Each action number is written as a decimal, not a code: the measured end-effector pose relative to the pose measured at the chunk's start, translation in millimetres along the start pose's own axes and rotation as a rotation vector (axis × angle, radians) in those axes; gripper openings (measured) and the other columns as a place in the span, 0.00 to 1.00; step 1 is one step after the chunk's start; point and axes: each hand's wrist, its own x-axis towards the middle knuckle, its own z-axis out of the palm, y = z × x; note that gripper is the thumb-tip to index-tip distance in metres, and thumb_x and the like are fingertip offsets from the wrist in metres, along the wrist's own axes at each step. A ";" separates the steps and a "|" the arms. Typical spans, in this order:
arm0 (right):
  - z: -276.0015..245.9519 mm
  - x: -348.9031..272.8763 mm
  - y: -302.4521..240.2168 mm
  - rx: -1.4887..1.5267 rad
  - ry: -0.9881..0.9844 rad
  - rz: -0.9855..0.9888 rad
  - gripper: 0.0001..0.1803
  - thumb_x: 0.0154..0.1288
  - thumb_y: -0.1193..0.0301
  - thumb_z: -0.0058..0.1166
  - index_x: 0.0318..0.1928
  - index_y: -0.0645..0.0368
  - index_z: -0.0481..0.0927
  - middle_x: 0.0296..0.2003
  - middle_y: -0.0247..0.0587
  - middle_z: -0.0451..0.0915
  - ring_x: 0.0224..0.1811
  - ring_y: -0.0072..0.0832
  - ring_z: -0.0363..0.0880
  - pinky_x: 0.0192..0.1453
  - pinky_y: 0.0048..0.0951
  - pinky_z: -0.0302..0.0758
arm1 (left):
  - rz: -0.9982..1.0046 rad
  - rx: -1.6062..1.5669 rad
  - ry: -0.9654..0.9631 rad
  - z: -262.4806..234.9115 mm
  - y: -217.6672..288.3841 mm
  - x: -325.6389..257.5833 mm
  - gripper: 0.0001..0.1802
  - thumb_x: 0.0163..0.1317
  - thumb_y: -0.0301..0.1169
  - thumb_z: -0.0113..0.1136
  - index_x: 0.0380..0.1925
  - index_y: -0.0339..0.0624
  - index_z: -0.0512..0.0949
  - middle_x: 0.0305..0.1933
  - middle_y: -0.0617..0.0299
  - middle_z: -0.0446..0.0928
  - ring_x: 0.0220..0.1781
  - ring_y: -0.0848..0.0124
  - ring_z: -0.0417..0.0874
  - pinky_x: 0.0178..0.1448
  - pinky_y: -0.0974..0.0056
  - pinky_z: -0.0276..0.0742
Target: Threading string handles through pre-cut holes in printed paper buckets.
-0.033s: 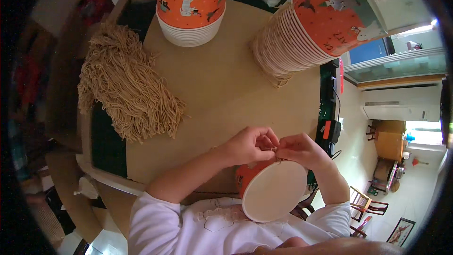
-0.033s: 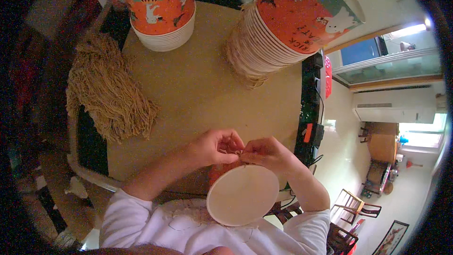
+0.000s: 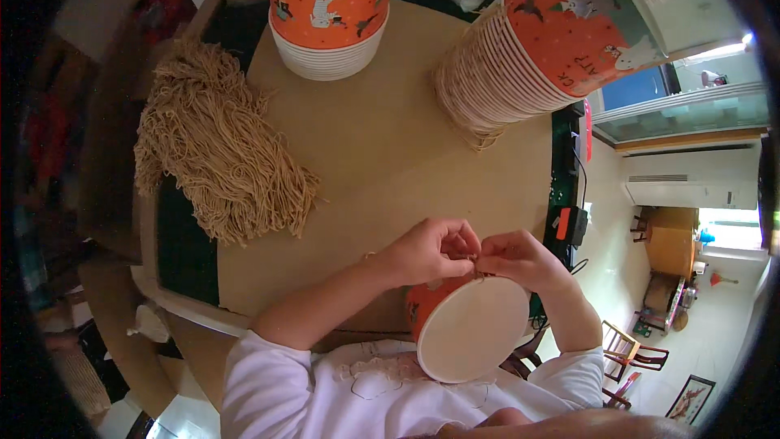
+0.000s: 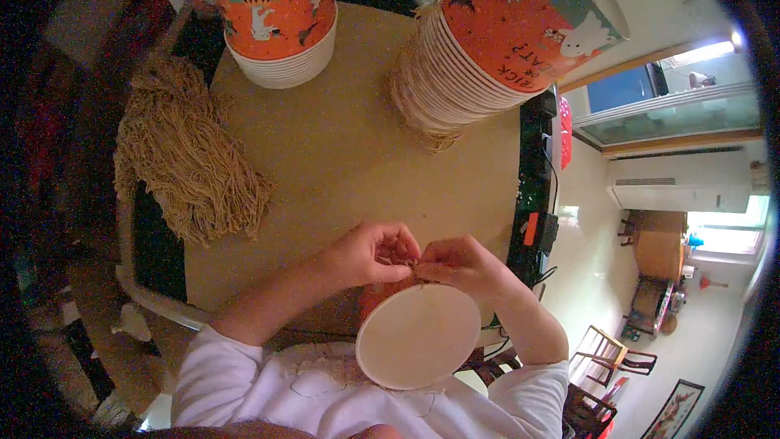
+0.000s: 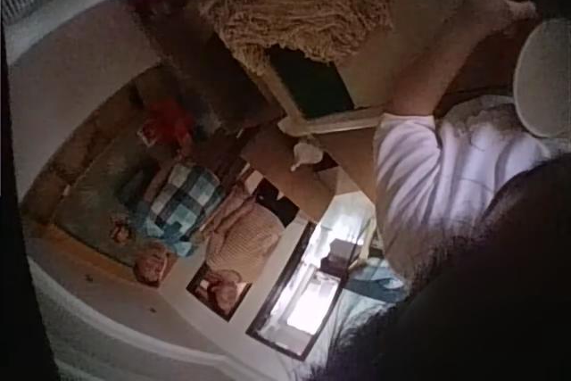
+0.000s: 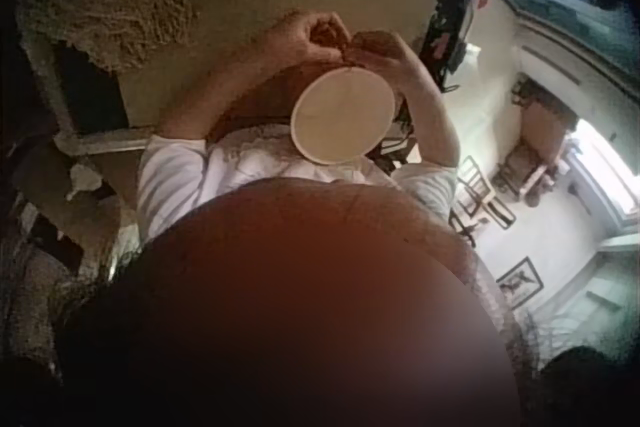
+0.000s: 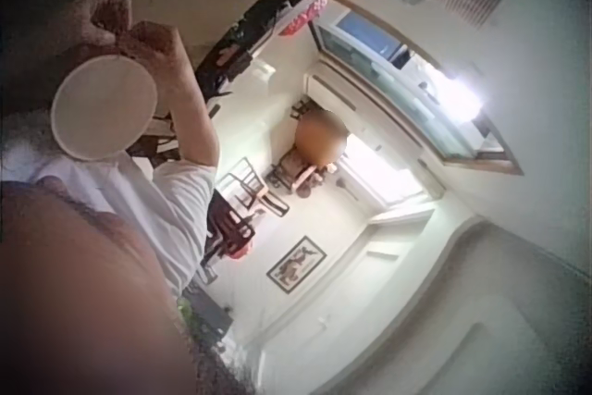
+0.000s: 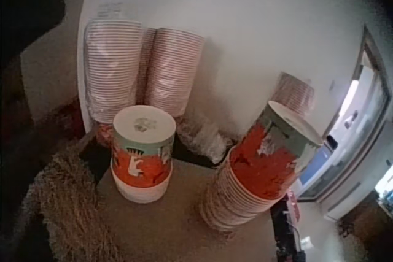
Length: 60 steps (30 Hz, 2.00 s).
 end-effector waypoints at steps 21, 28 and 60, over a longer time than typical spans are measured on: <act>1.4 4.4 12.1 -0.025 0.048 -0.147 0.04 0.60 0.76 0.52 0.31 0.66 0.76 0.28 0.32 0.77 0.32 0.14 0.73 0.34 0.15 0.69 | -0.030 0.070 0.137 1.3 16.0 -4.7 0.11 0.51 0.21 0.59 0.36 0.36 0.75 0.30 0.63 0.77 0.33 0.80 0.76 0.38 0.72 0.75; 1.9 3.4 15.3 0.002 0.106 -0.143 0.03 0.59 0.77 0.51 0.31 0.66 0.76 0.27 0.32 0.76 0.31 0.14 0.73 0.34 0.15 0.69 | -0.128 -0.044 0.131 -2.4 11.9 -1.3 0.08 0.55 0.24 0.60 0.35 0.35 0.77 0.30 0.63 0.78 0.31 0.80 0.76 0.34 0.72 0.74; -9.8 34.4 61.4 -0.603 0.514 -0.856 0.12 0.41 0.84 0.64 0.27 0.61 0.77 0.29 0.40 0.75 0.30 0.30 0.75 0.33 0.26 0.73 | 0.168 0.250 0.269 5.4 -38.3 32.5 0.05 0.61 0.27 0.53 0.34 0.36 0.72 0.29 0.60 0.76 0.31 0.76 0.75 0.36 0.69 0.72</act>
